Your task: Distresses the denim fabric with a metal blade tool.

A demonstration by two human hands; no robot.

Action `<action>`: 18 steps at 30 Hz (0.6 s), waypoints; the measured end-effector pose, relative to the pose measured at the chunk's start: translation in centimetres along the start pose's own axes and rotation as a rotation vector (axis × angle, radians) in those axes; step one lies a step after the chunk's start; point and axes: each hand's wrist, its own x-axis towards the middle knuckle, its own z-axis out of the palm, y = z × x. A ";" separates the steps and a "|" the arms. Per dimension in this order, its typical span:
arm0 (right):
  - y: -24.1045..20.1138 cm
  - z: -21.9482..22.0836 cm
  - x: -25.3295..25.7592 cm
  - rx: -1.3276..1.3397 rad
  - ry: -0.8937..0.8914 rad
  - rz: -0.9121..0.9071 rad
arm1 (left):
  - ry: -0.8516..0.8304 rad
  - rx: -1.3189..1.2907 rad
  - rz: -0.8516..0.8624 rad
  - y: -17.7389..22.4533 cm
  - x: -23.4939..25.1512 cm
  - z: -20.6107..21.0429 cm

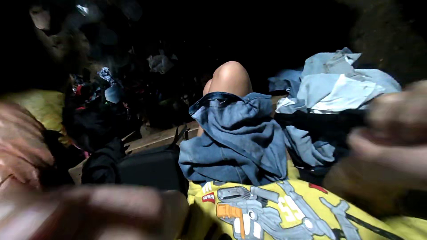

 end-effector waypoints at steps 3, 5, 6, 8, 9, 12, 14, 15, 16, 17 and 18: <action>4.5 1.4 -1.0 -0.114 -0.163 0.139 | 0.418 0.180 0.366 -5.8 11.8 11.6; 6.6 1.3 -2.1 -0.219 -0.274 0.253 | 0.260 0.162 0.060 -8.6 13.9 14.6; 7.3 1.2 -2.5 -0.284 -0.317 0.267 | 0.193 0.141 -0.106 -9.9 13.9 15.0; 7.9 1.4 -2.8 -0.403 -0.394 0.282 | 0.107 0.177 -0.298 -11.2 13.6 15.5; 7.9 1.7 -2.7 -0.439 -0.419 0.289 | 0.066 0.203 -0.311 -11.2 13.6 15.5; 8.4 2.9 -1.8 -0.444 -0.416 0.302 | 0.007 0.257 -0.146 -10.0 13.7 15.6; 9.0 3.5 -0.7 -0.435 -0.361 0.259 | 0.008 0.225 -0.080 -9.2 13.7 16.1; 9.3 3.7 -0.1 -0.447 -0.346 0.235 | 0.021 0.179 -0.086 -8.9 13.5 16.3; 9.5 3.7 0.5 -0.462 -0.356 0.206 | 0.042 0.111 -0.110 -8.7 13.4 16.7; 9.6 3.8 1.0 -0.464 -0.384 0.171 | 0.069 0.027 -0.147 -8.5 13.3 17.1; 9.7 4.0 1.3 -0.459 -0.418 0.139 | 0.105 -0.055 -0.185 -8.3 13.3 17.6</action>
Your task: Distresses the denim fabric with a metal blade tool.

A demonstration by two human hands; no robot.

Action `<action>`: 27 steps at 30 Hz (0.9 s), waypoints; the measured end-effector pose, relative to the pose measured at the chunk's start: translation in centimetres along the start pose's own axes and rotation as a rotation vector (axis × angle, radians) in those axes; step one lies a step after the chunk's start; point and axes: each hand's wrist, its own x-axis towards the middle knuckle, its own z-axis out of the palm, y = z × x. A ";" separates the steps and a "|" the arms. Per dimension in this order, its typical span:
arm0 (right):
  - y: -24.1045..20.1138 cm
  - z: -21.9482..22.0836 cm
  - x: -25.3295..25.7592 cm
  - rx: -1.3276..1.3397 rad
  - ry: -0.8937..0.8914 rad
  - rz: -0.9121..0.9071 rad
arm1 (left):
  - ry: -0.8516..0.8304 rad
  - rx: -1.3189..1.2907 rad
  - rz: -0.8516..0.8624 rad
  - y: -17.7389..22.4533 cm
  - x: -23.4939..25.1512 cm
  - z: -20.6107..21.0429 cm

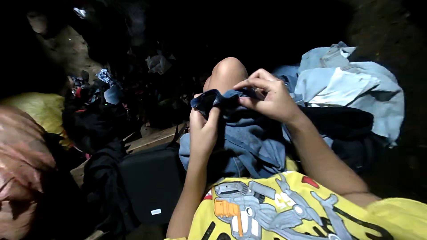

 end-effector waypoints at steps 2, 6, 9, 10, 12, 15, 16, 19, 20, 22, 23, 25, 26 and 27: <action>-0.1 0.4 0.7 0.011 -0.041 -0.055 | 0.051 -0.141 -0.070 0.3 -0.1 1.2; -1.3 1.0 0.9 0.066 -0.066 -0.057 | -0.004 -0.207 -0.098 -0.6 -0.4 1.9; -1.4 1.2 0.5 0.091 0.043 -0.052 | -0.006 -0.123 -0.170 -1.3 -0.4 1.5; -1.2 1.0 0.4 0.070 0.085 -0.056 | -0.005 -0.117 -0.184 -1.4 -0.5 1.3; -1.2 0.1 0.0 0.008 0.119 -0.052 | -0.008 -0.138 -0.167 -1.4 -0.7 1.2; -2.2 -1.2 -2.0 -0.010 0.019 0.007 | 0.012 -0.196 -0.159 -1.6 -1.0 1.4; -2.5 -1.3 -2.7 0.006 -0.017 0.028 | 0.044 -0.206 -0.173 -1.5 -1.0 1.5; -2.7 -1.0 -4.7 -0.073 -0.069 -0.013 | 0.088 -0.222 -0.226 -1.2 -1.2 1.7; -2.6 -0.9 -5.2 -0.107 -0.082 -0.042 | 0.089 -0.217 -0.231 -1.2 -1.3 1.6; -2.6 -0.5 -5.9 -0.158 -0.090 -0.075 | 0.073 -0.200 -0.218 -1.3 -1.3 1.5; -2.4 -0.2 -6.1 -0.176 -0.084 -0.080 | 0.065 -0.197 -0.213 -1.3 -1.3 1.4; -2.1 0.6 -6.2 -0.211 -0.059 -0.076 | 0.052 -0.211 -0.213 -1.3 -1.2 1.5; -2.0 1.0 -6.2 -0.223 -0.042 -0.071 | 0.047 -0.222 -0.210 -1.3 -1.2 1.6; -2.0 1.3 -6.1 -0.230 -0.028 -0.062 | 0.043 -0.237 -0.208 -1.2 -1.2 1.7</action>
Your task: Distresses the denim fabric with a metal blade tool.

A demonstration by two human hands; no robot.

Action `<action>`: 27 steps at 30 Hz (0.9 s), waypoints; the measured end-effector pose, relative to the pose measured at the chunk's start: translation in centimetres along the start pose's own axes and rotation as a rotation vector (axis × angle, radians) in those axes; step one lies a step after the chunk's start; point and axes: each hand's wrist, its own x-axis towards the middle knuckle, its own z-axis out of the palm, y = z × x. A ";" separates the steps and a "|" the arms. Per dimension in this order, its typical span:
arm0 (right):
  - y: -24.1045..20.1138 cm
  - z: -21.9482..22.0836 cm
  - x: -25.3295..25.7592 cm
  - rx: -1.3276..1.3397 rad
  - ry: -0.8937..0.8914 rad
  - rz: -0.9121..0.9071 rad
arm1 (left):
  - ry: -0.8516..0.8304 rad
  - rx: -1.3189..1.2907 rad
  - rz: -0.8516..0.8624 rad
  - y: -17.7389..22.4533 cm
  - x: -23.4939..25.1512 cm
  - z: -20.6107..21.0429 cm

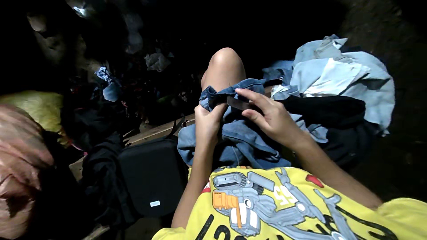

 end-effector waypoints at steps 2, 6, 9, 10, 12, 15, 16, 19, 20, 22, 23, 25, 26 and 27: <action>-0.2 0.5 0.1 -0.022 0.010 0.027 | -0.001 -0.037 -0.003 0.1 -0.2 0.2; -0.3 1.2 0.3 -0.090 0.077 0.033 | 0.012 -0.085 -0.006 0.2 -0.2 0.3; -0.5 1.6 0.9 -0.113 0.140 0.029 | -0.015 -0.042 0.022 -0.1 -0.1 0.0; -0.5 1.7 1.2 -0.106 0.140 0.030 | -0.011 -0.028 0.030 -0.2 0.0 0.0; -0.4 1.8 1.7 -0.071 0.115 0.020 | -0.017 0.002 0.039 -0.2 0.2 -0.1; -0.1 1.4 1.8 -0.038 0.075 0.011 | -0.014 0.026 0.034 -0.2 0.3 -0.1; -0.1 1.4 1.8 -0.037 0.077 0.010 | -0.023 0.033 0.043 -0.3 0.4 -0.1; 0.1 1.2 2.0 -0.031 0.092 0.011 | -0.040 0.107 0.080 -0.7 0.6 0.0; 0.2 1.0 2.1 0.000 0.081 0.021 | -0.048 0.136 0.092 -0.7 0.7 -0.2; 0.4 0.0 2.5 0.124 0.020 0.052 | -0.066 0.195 0.126 -0.7 1.0 -0.7; 0.5 -0.7 2.7 0.213 -0.035 0.071 | -0.078 0.210 0.145 -0.6 1.1 -1.0; 0.3 -2.1 3.2 0.438 -0.149 0.137 | -0.084 0.212 0.159 -0.7 1.2 -1.2; 0.2 -2.4 3.5 0.534 -0.176 0.177 | -0.081 0.204 0.154 -0.7 1.2 -1.1; 0.0 -2.5 3.7 0.597 -0.187 0.206 | -0.070 0.187 0.138 -0.6 1.2 -1.0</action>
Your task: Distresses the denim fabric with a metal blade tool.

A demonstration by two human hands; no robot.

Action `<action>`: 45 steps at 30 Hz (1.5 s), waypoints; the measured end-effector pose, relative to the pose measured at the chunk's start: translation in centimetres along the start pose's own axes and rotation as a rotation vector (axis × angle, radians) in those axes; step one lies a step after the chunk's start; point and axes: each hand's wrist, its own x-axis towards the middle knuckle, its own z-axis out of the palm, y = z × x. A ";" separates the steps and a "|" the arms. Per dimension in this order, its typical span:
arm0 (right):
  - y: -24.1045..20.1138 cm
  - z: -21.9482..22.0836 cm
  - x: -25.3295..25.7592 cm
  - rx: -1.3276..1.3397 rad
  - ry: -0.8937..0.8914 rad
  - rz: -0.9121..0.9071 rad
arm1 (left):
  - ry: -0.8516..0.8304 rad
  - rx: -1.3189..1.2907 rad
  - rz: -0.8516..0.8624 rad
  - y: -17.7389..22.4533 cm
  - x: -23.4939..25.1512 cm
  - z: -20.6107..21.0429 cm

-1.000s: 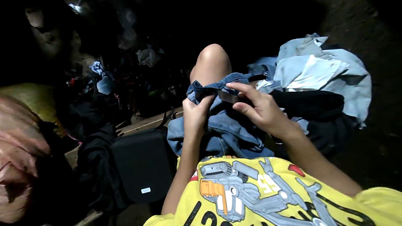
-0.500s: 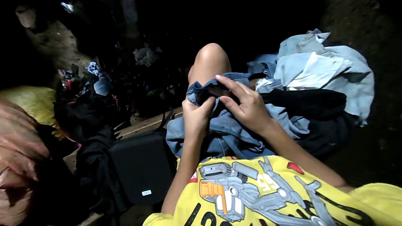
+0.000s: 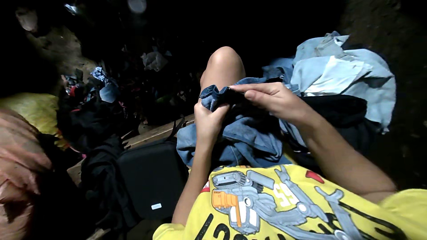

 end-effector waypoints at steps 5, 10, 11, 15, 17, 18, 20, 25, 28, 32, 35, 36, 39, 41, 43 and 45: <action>0.1 1.2 -0.3 -0.276 0.073 -0.060 | 0.043 -0.103 -0.040 0.5 -0.2 0.6; 1.5 3.1 -1.0 -0.621 0.251 -0.150 | 0.093 -0.223 -0.048 0.6 0.1 1.1; 1.9 3.2 -1.2 -0.641 0.284 -0.175 | 0.092 -0.236 -0.042 0.6 0.0 1.1; 2.8 3.8 -1.5 -0.659 0.389 -0.241 | 0.051 -0.240 -0.030 0.2 -0.7 1.0; 2.5 4.2 -0.8 -0.627 0.386 -0.249 | 0.048 -0.245 -0.025 0.0 -0.7 1.5; 2.6 4.1 -0.5 -0.614 0.382 -0.263 | 0.046 -0.245 -0.031 0.1 -0.6 1.5; 3.1 3.9 -1.2 -0.618 0.361 -0.263 | 0.049 -0.250 -0.056 0.1 -1.0 1.2; 3.5 3.8 -1.2 -0.614 0.387 -0.269 | 0.050 -0.244 -0.105 0.0 -0.9 1.3; 3.1 3.4 -0.5 -0.585 0.353 -0.287 | 0.027 -0.208 -0.108 0.0 -1.2 1.1; 1.9 -0.6 -0.6 -0.293 0.250 -0.063 | 0.087 -0.199 -0.136 0.4 -1.0 0.2; 0.6 -1.7 -1.1 -0.170 0.169 -0.039 | 0.090 -0.195 -0.158 0.6 -0.8 0.2; 0.4 -1.4 -1.0 -0.219 0.175 -0.079 | 0.090 -0.200 -0.155 0.7 -0.7 0.3; 0.5 0.2 0.1 -0.417 0.286 -0.284 | 0.071 -0.201 -0.126 0.7 -0.5 0.8; 0.9 0.8 1.2 -0.510 0.294 -0.406 | 0.047 -0.172 -0.102 0.7 -0.5 0.9; 1.3 0.8 2.3 -0.518 0.259 -0.467 | 0.025 -0.142 -0.076 0.5 -0.6 0.7; 1.1 0.4 3.0 -0.463 0.209 -0.435 | 0.002 -0.128 -0.056 0.2 -0.5 0.3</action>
